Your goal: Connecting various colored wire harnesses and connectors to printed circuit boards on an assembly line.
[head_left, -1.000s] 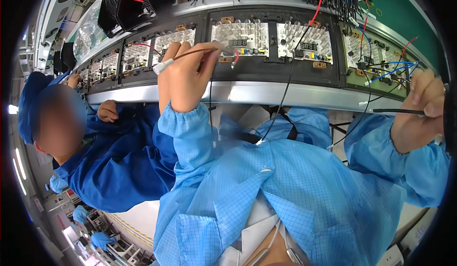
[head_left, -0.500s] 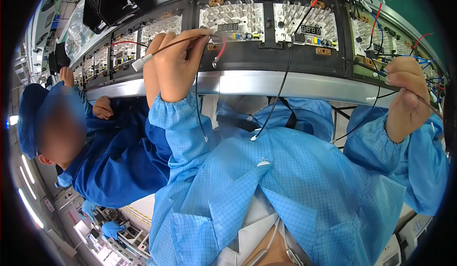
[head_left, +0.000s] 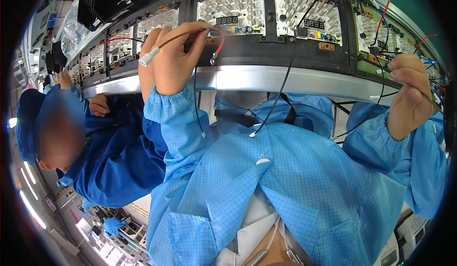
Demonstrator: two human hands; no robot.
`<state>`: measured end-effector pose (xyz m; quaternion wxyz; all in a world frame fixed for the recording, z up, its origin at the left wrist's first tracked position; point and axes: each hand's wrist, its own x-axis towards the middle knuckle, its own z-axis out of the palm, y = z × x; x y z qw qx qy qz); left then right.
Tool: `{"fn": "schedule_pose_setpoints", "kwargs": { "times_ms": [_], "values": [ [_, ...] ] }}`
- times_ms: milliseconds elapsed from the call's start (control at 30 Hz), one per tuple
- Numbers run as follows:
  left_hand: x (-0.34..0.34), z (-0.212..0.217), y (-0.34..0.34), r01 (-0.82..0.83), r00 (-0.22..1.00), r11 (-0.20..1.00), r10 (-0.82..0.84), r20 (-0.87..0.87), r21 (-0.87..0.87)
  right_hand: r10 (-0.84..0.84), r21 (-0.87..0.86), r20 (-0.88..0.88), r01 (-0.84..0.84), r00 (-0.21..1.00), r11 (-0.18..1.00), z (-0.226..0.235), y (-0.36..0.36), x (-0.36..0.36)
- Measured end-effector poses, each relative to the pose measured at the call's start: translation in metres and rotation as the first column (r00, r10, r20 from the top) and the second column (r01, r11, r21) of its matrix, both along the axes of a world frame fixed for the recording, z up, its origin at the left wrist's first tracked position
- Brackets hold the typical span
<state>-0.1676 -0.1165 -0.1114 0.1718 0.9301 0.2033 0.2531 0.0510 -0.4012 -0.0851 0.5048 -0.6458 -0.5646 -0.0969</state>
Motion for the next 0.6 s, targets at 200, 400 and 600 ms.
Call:
{"fn": "schedule_pose_setpoints", "kwargs": {
  "times_ms": [200, 400, 600],
  "values": [
    [-0.002, 0.002, 0.005, 0.065, 0.998, 0.993, -0.067, 0.017, 0.098, 0.028, -0.002, -0.028, -0.028, 0.999, 1.0, 0.0, 0.005, -0.004],
    [0.004, 0.01, 0.0, -0.08, 0.986, 0.996, 0.074, -0.148, -0.039, -0.159, -0.326, 0.024, 0.158, 0.987, 0.932, -0.003, 0.03, -0.019],
    [0.007, -0.004, 0.012, 0.015, 1.0, 0.967, -0.021, -0.018, -0.254, -0.17, -0.343, -0.025, 0.152, 0.985, 0.927, -0.022, 0.048, -0.02]
  ]
}}
